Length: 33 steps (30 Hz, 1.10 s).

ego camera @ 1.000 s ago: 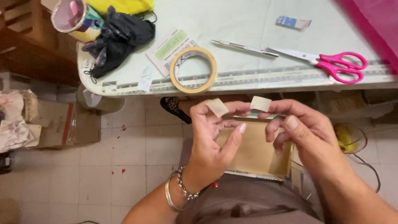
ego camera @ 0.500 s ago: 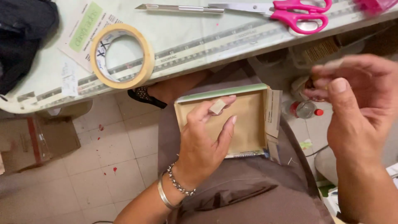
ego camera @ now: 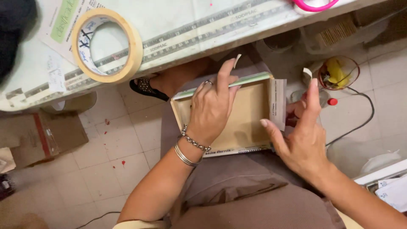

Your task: Decorating a wooden box by applying paper and adhesive

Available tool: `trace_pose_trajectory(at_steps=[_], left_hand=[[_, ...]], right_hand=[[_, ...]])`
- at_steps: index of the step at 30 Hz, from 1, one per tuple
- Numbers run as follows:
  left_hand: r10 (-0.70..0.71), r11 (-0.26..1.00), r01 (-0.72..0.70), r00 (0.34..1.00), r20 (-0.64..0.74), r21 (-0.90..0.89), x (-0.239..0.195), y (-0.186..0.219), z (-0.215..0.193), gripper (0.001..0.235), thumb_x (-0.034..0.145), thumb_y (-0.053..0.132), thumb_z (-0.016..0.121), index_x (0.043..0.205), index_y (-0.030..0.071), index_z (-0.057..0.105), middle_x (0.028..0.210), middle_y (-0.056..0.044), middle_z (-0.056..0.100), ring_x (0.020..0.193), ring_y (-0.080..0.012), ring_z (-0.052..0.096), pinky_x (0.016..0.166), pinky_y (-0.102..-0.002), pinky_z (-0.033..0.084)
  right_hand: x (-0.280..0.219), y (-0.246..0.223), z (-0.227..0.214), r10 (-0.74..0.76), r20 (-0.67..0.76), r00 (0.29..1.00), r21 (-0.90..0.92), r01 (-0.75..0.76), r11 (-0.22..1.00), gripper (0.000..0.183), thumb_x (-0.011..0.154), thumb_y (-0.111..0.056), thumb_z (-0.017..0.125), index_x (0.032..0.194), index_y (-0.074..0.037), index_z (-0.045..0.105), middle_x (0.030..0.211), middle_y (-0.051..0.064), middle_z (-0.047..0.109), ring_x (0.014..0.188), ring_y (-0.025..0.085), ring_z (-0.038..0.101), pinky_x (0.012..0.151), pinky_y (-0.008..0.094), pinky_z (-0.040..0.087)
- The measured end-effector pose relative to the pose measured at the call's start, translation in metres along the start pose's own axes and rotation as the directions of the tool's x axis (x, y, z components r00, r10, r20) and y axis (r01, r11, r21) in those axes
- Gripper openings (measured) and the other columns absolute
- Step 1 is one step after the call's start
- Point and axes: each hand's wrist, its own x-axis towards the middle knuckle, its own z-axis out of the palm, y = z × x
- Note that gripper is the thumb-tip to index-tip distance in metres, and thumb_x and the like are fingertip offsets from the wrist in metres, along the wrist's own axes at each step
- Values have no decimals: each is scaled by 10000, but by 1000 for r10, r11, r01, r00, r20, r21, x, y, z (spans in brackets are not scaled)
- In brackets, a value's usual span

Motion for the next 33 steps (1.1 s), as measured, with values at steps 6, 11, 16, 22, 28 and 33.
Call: trace_pose_trajectory(at_steps=[6, 11, 16, 22, 28, 33], left_hand=[[-130, 887, 48, 980, -150, -458, -24, -20, -21, 445, 898, 26, 553, 1231, -39, 265, 1040, -93, 649, 972, -219, 663, 870, -306, 511], [-255, 860, 77, 921, -293, -504, -50, -35, -20, 387, 893, 75, 519, 1181, -18, 278, 1003, -50, 661, 907, -197, 670, 958, -347, 404], [-353, 780, 82, 876, -328, -620, -65, -36, -19, 391, 909, 155, 522, 1154, -13, 268, 992, -74, 656, 935, -215, 648, 908, -340, 409], [-466, 775, 135, 782, -413, -617, -71, -2, -39, 277, 915, 185, 523, 1121, 20, 439, 1084, -100, 533, 1070, -214, 520, 1004, -338, 366], [-597, 547, 191, 772, -219, -815, -80, 39, -62, 626, 757, 296, 661, 1111, 11, 231, 884, -175, 586, 736, -225, 623, 604, -284, 548], [-794, 238, 311, 608, 0, -920, -76, 45, -61, 547, 691, 69, 690, 1038, 37, 269, 708, -130, 621, 535, -134, 595, 469, -221, 508]], right_hand=[[-2, -3, -1, -337, -74, 939, 350, 341, 872, 779, 841, -93, 601, 1404, 22, 75, 696, 75, 541, 633, 126, 548, 735, 227, 418], [7, -21, 15, -466, -97, 879, 526, 443, 726, 708, 832, -14, 582, 1384, 12, 140, 1060, 106, 374, 754, 163, 540, 882, 308, 430], [-1, -37, 29, -416, -72, 906, 779, 311, 544, 712, 809, -22, 569, 1387, -32, 153, 689, 48, 471, 939, 184, 471, 1093, 463, 396], [-9, -46, 33, -372, -69, 926, 808, 270, 523, 762, 763, 7, 612, 1391, -16, 182, 627, 36, 488, 840, 183, 521, 940, 310, 413], [-14, -51, 35, -429, -68, 901, 773, 319, 549, 847, 715, 0, 653, 1398, -14, 153, 614, 29, 502, 792, 181, 530, 896, 294, 427], [-11, -63, 22, -496, -13, 868, 729, 348, 590, 752, 692, -2, 681, 1315, 20, 261, 652, 63, 549, 782, 151, 574, 860, 266, 481]])
